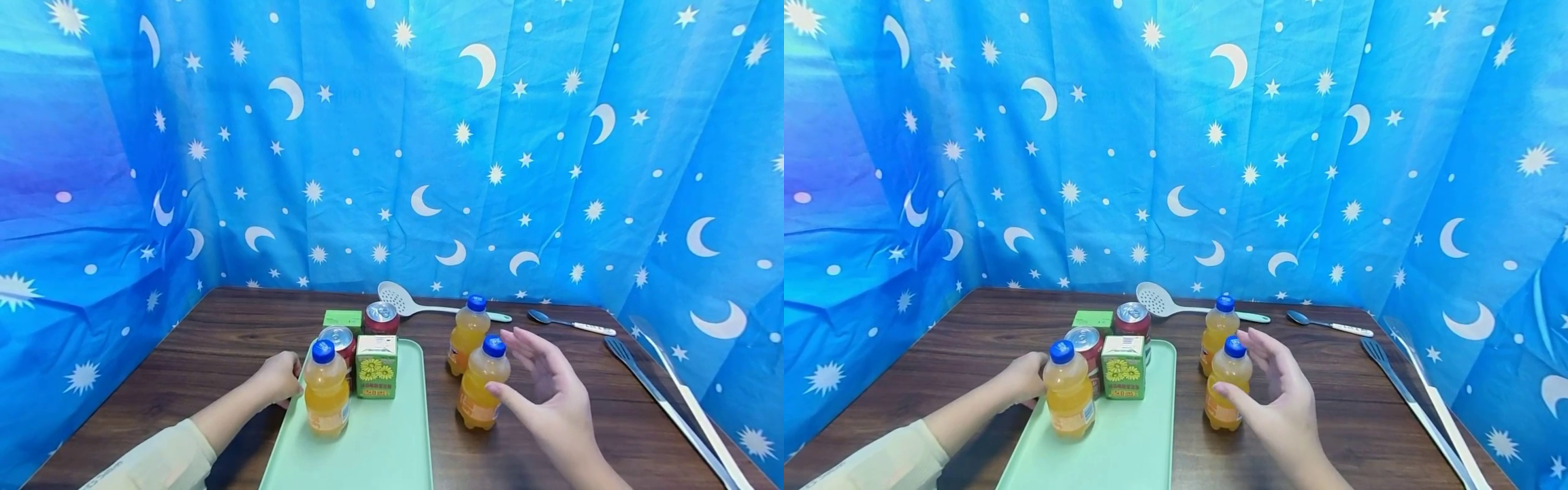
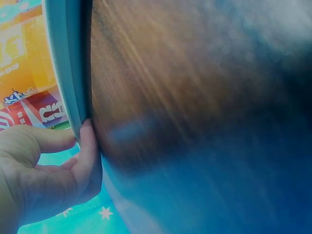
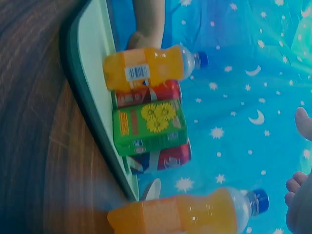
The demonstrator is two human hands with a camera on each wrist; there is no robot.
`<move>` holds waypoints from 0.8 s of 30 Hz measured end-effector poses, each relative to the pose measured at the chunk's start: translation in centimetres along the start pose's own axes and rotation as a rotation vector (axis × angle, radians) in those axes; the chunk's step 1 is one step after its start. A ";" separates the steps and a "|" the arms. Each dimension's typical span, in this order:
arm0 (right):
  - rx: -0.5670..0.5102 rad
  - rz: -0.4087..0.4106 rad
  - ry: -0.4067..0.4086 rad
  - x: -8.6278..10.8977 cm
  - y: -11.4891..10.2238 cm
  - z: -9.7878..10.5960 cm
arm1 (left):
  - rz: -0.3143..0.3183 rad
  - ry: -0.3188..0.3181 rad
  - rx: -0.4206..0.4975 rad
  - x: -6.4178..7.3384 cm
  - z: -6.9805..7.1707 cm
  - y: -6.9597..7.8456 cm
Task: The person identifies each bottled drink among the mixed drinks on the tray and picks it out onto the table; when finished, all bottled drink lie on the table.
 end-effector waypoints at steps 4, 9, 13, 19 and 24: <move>-0.045 0.000 -0.048 0.4 -0.7 -0.7 | 0.010 -0.001 0.005 -0.1 0.0 -0.1; -0.100 -0.021 -0.097 0.8 -1.4 -1.8 | 0.006 0.001 0.007 0.1 0.1 0.0; -0.112 -0.103 -0.107 1.3 -1.6 -2.7 | 0.004 0.001 0.007 0.1 0.1 0.1; -0.127 -0.146 -0.167 1.7 -1.5 -4.1 | 0.007 0.002 0.005 0.1 0.1 0.1; -0.158 -0.076 -0.209 1.9 -1.3 -5.0 | 0.008 0.003 0.008 0.1 0.0 0.1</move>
Point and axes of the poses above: each hand's wrist, its own x-axis away from the middle knuckle, its own z-axis out of the back of the hand, y = z × x, the point moved 3 cm from there along -x, towards the middle knuckle, and after that the axes turned 3 degrees about -z, right-handed, at the moved point
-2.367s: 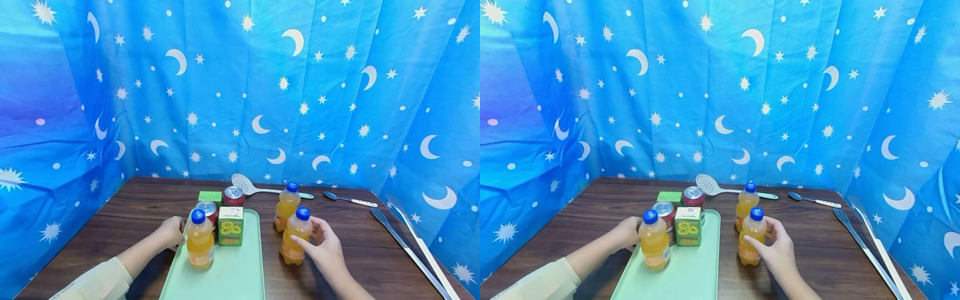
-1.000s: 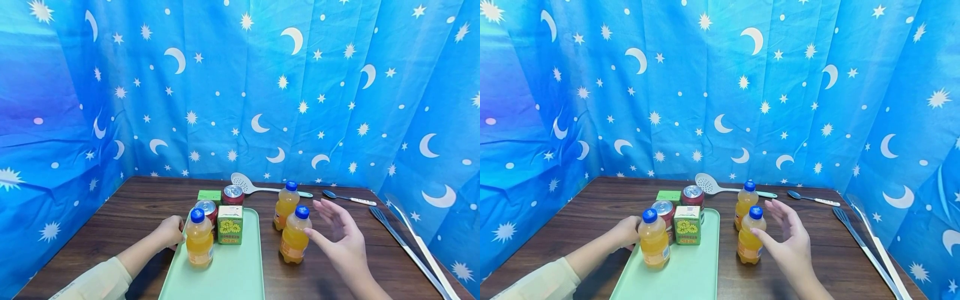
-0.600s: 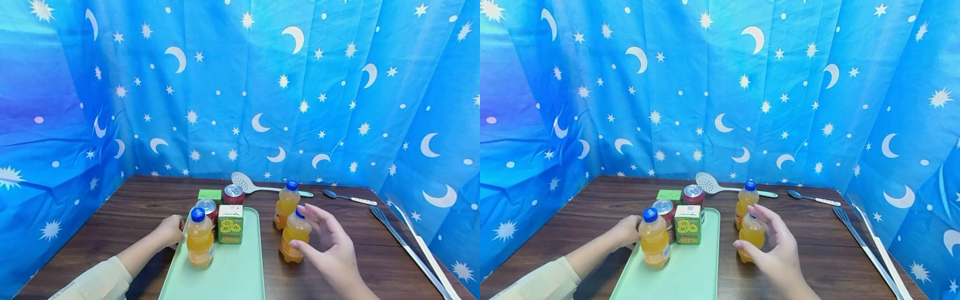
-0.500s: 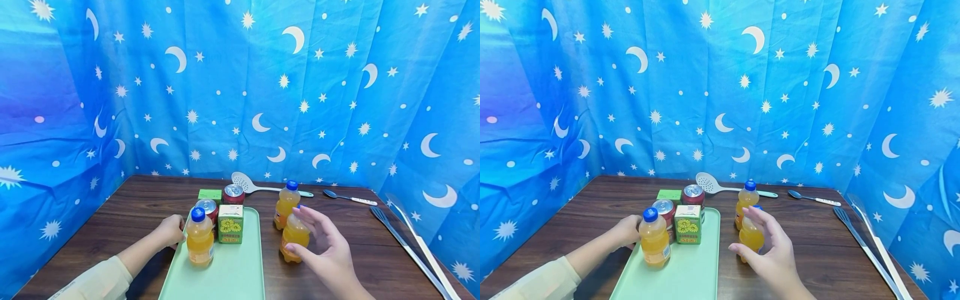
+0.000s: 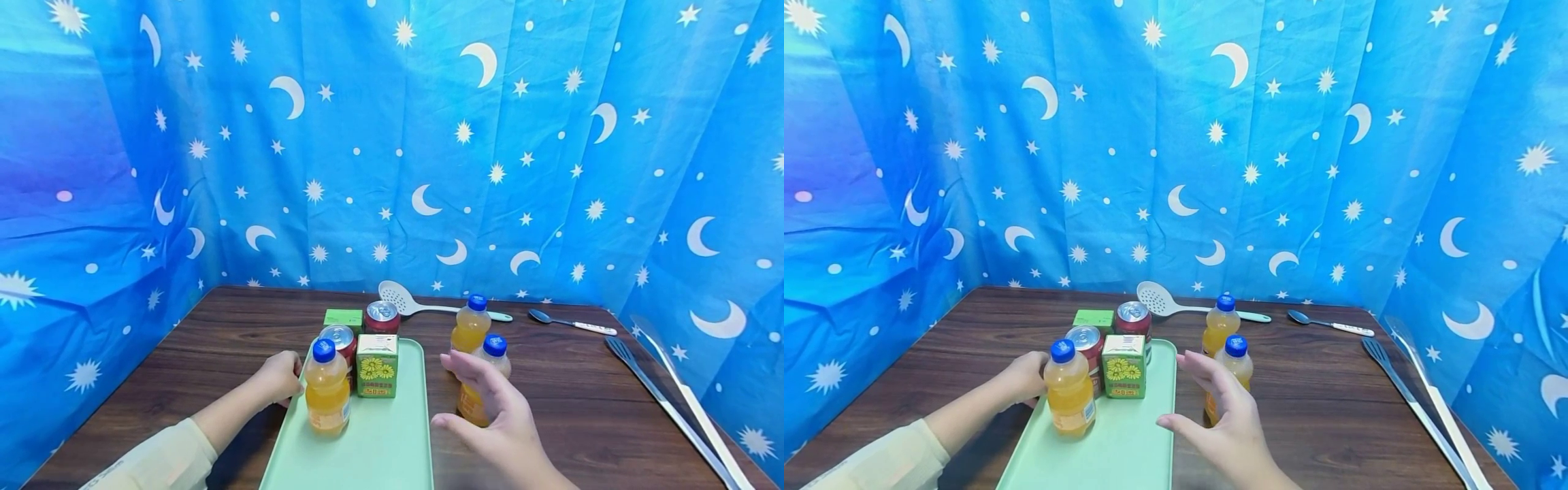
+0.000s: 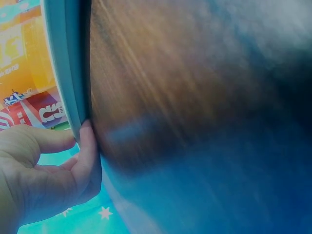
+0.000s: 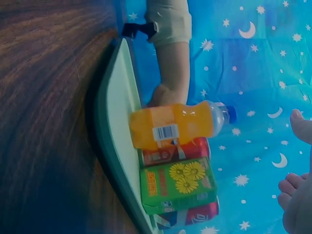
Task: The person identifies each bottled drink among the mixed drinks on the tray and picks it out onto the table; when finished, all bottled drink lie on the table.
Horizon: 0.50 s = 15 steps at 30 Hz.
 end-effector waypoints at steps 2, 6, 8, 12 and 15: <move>-0.012 0.017 -0.008 0.0 0.1 -0.3 | -0.001 0.001 -0.001 0.0 0.0 0.0; -0.026 0.016 -0.016 -0.2 0.3 -0.9 | 0.000 0.003 -0.006 -0.1 0.0 -0.1; -0.023 -0.005 -0.022 -0.3 0.5 -1.2 | -0.001 0.001 -0.008 -0.1 0.0 -0.1; -0.018 -0.044 -0.042 -0.6 1.0 -1.8 | -0.005 -0.002 -0.011 -0.1 0.0 -0.1; -0.042 -0.048 -0.053 -0.8 1.3 -2.2 | -0.001 -0.006 -0.006 -0.1 0.0 -0.1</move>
Point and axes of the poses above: each hand's wrist, its own x-axis away from the middle knuckle, its own z-axis out of the back of the hand, y = z × x, the point moved 3 cm from there along -x, towards the middle knuckle, and after that the axes turned 3 degrees about -z, right-handed, at the moved point
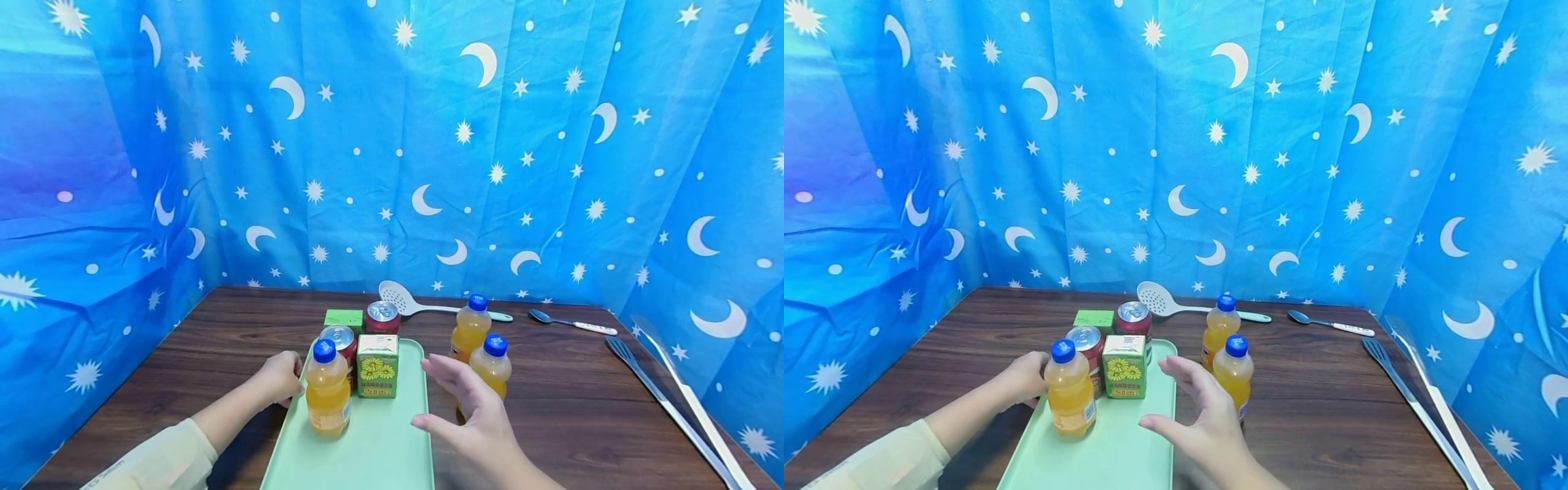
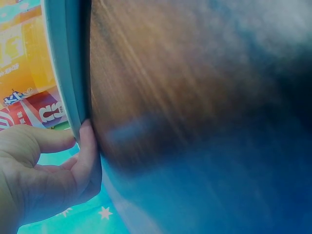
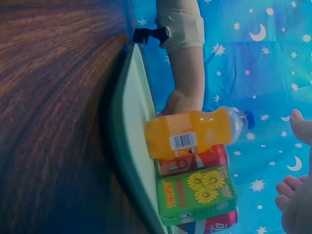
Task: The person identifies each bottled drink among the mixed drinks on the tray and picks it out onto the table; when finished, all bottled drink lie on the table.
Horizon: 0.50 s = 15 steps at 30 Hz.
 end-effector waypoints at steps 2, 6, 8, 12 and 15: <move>-0.009 -0.002 -0.006 -0.1 0.3 -0.3 | 0.010 0.001 0.005 0.0 0.0 0.0; 0.000 -0.008 -0.011 -0.5 0.8 -1.0 | 0.009 -0.002 0.006 0.0 0.1 0.0; 0.006 -0.009 -0.008 -0.7 1.0 -1.3 | 0.001 -0.006 0.003 0.0 0.1 0.1; -0.004 0.002 -0.008 -1.1 1.1 -1.9 | -0.003 -0.005 0.005 0.0 0.0 0.1; -0.015 0.007 -0.022 -1.4 1.2 -2.2 | -0.001 0.000 0.008 0.0 0.0 0.1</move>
Point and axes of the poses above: each hand's wrist, its own x-axis away from the middle knuckle, its own z-axis out of the back of the hand, y = z × x, the point moved 3 cm from there along -x, towards the middle knuckle, and after that the axes turned 3 degrees about -z, right-handed, at the moved point
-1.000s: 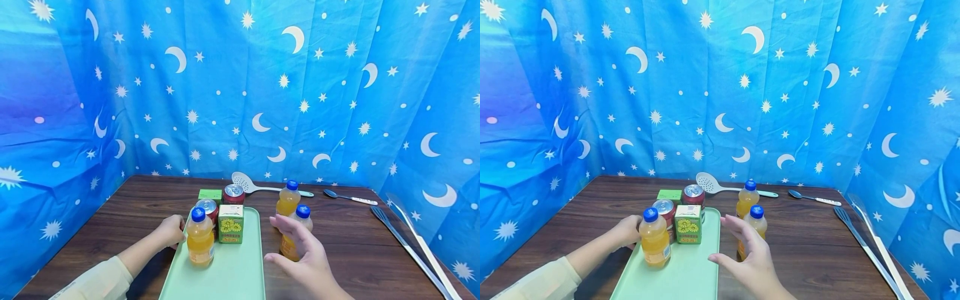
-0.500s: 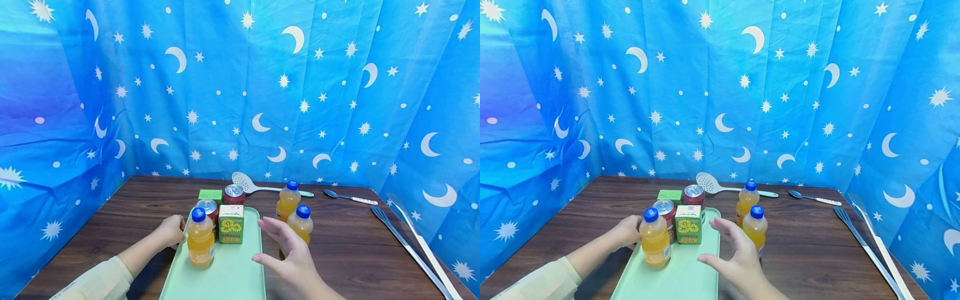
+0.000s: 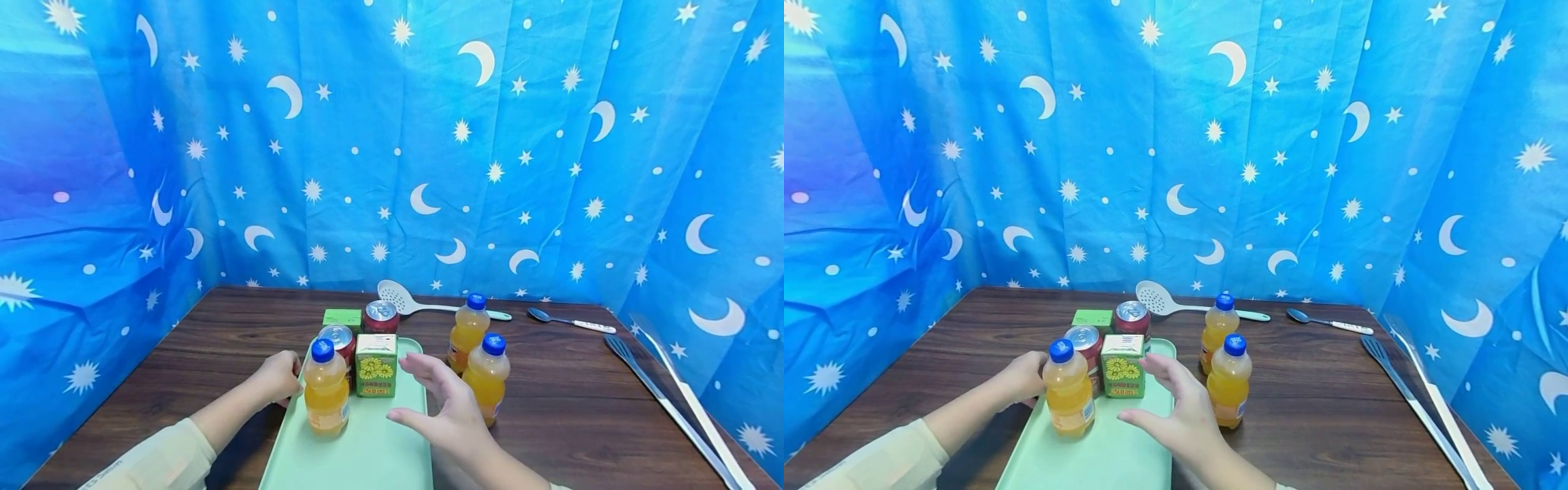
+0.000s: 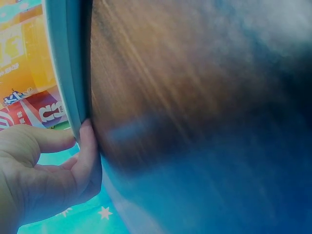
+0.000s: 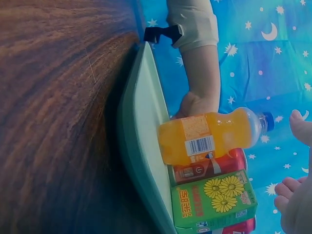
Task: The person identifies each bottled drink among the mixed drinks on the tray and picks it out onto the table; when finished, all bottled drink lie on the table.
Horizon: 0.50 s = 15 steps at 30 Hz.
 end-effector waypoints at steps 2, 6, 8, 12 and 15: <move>-0.005 -0.005 -0.011 -0.2 0.0 -0.3 | -0.001 0.000 -0.001 0.0 0.0 0.0; -0.007 -0.011 -0.035 -0.6 0.1 -0.8 | 0.002 0.002 -0.002 -0.1 -0.1 -0.1; 0.001 -0.024 -0.035 -0.8 0.1 -0.9 | 0.001 0.003 -0.002 -0.1 -0.1 -0.1; 0.033 -0.049 -0.023 -1.1 0.2 -1.3 | -0.002 0.006 -0.003 -0.1 -0.1 -0.2; 0.042 -0.076 -0.029 -1.3 0.3 -1.5 | -0.001 0.009 -0.004 -0.1 -0.1 -0.2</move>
Point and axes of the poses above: each hand's wrist, its own x-axis away from the middle knuckle, its own z-axis out of the back of the hand, y = z × x, the point moved 3 cm from there along -x, towards the middle knuckle, and after that the axes turned 3 degrees about -z, right-handed, at the moved point
